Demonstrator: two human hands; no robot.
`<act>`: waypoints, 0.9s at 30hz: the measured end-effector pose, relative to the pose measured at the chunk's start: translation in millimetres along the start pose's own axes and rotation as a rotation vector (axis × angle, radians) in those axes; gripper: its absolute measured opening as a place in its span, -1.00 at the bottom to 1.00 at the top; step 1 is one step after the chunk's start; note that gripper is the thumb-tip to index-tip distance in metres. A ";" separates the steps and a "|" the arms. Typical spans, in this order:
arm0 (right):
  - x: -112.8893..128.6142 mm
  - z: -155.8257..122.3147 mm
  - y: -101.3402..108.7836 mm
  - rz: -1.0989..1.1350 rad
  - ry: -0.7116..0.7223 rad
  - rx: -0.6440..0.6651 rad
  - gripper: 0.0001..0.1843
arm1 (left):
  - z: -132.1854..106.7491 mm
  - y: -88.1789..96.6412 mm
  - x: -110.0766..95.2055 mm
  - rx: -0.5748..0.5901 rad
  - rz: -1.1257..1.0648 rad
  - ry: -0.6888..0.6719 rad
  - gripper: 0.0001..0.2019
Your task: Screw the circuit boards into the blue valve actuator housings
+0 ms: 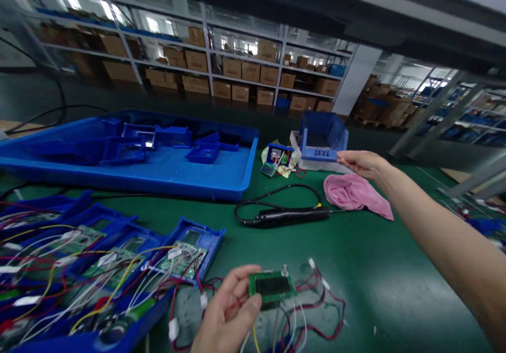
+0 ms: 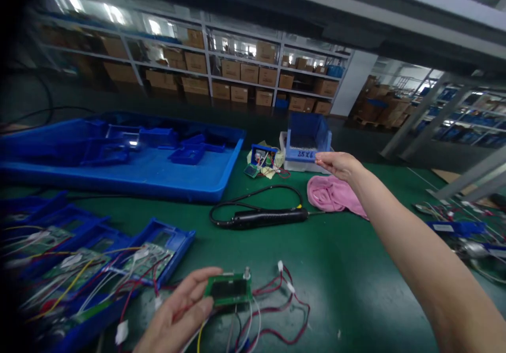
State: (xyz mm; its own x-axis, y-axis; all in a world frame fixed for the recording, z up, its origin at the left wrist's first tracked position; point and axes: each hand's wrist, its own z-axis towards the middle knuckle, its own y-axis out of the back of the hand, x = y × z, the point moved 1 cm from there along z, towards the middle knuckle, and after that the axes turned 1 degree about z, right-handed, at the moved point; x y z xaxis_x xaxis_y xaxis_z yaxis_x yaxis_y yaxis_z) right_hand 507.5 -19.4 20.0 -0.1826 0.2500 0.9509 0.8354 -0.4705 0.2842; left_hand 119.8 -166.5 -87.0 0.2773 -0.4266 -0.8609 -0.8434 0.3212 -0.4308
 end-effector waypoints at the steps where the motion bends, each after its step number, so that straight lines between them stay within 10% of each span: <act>1: -11.5 -23.6 5.0 0.000 -0.015 0.042 -0.87 | -2.4 -1.7 -1.9 -0.006 0.020 -0.001 -0.54; 10: -124.4 -197.5 5.0 -0.315 -0.034 0.355 -0.69 | -15.8 -10.1 -19.0 0.011 0.106 -0.065 -0.52; 27: -98.0 -212.2 -6.2 -0.999 0.359 0.334 -0.73 | -20.9 -11.6 -22.8 0.085 0.254 -0.133 -0.50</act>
State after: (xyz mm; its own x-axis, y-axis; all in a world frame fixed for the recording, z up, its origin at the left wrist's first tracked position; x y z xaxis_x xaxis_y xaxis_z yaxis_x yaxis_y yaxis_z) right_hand 410.2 -220.6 -48.9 -0.9455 0.1043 0.3085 0.3164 0.0709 0.9460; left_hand 113.6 -178.2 -56.7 0.1250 -0.2106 -0.9695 -0.8537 0.4751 -0.2133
